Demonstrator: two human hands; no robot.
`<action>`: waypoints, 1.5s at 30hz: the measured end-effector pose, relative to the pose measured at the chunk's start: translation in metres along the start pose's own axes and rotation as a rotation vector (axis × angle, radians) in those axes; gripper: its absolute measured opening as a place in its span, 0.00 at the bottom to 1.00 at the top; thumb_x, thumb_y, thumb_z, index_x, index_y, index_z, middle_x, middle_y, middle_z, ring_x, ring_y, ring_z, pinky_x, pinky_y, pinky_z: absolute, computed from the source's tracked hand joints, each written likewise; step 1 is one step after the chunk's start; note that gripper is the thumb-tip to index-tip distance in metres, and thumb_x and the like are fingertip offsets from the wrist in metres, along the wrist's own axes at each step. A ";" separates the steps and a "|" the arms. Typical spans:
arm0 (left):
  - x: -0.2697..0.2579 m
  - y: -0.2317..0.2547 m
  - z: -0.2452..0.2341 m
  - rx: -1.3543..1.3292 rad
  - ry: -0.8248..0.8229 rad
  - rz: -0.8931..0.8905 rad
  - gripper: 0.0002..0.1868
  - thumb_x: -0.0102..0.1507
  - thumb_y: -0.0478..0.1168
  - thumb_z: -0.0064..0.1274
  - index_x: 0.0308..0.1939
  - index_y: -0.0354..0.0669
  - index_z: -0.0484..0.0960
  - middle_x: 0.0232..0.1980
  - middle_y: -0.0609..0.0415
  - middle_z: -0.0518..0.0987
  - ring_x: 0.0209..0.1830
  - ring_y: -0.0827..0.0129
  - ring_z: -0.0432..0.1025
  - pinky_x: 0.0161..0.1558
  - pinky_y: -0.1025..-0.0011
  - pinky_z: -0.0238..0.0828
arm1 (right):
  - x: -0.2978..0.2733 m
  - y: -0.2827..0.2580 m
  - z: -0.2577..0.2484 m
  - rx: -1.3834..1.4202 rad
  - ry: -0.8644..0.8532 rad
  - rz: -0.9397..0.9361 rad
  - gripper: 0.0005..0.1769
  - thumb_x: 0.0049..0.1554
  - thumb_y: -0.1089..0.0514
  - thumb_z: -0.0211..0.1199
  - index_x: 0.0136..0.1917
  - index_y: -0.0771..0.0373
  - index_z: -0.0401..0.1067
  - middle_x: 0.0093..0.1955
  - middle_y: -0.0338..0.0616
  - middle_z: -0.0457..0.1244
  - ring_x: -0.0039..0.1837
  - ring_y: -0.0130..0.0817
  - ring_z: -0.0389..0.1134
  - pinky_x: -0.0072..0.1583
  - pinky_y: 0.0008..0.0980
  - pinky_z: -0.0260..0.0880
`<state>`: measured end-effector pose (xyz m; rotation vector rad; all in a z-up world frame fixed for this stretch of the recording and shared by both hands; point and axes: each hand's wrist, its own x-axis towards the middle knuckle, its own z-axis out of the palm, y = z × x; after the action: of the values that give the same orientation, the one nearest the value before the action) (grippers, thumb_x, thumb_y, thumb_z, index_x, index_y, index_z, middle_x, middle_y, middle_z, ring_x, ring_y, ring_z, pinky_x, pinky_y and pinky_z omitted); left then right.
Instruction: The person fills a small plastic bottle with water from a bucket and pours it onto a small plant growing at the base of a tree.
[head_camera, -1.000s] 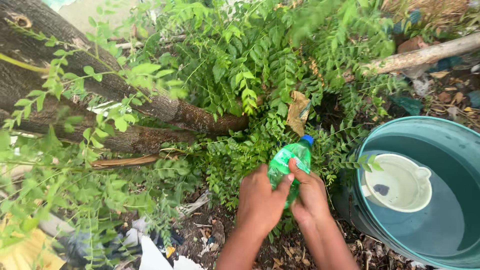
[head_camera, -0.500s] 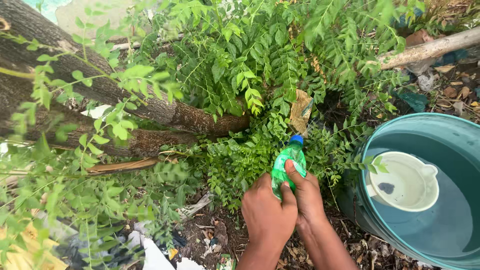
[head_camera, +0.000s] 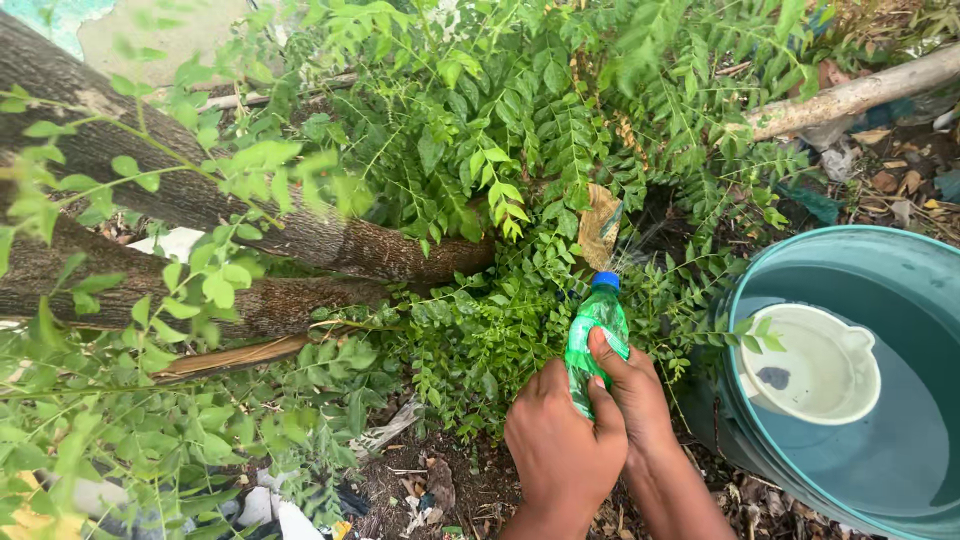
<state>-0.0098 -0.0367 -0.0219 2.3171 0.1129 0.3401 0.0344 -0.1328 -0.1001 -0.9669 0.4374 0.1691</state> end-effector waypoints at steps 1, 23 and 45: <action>-0.001 0.000 -0.002 0.003 0.019 0.022 0.14 0.57 0.44 0.55 0.30 0.34 0.75 0.30 0.38 0.78 0.30 0.41 0.75 0.32 0.48 0.70 | 0.000 0.001 0.001 -0.001 -0.002 0.010 0.15 0.58 0.45 0.66 0.41 0.57 0.71 0.32 0.32 0.61 0.30 0.22 0.57 0.33 0.27 0.56; -0.009 -0.021 -0.036 0.156 -0.018 -0.027 0.15 0.58 0.45 0.53 0.33 0.34 0.75 0.29 0.40 0.78 0.28 0.46 0.77 0.30 0.52 0.73 | -0.001 0.040 0.029 0.067 -0.109 0.125 0.11 0.56 0.48 0.66 0.44 0.57 0.75 0.36 0.34 0.66 0.34 0.23 0.63 0.38 0.27 0.62; 0.027 -0.044 -0.048 -0.302 -0.236 -0.343 0.09 0.62 0.37 0.54 0.34 0.33 0.74 0.24 0.43 0.79 0.20 0.60 0.74 0.27 0.59 0.67 | 0.000 0.038 0.026 -0.064 -0.129 0.099 0.12 0.55 0.56 0.68 0.48 0.66 0.75 0.39 0.41 0.70 0.37 0.29 0.68 0.41 0.31 0.68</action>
<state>0.0036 0.0322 -0.0164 1.9759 0.3136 -0.0864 0.0288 -0.0903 -0.1160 -0.9911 0.3632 0.3353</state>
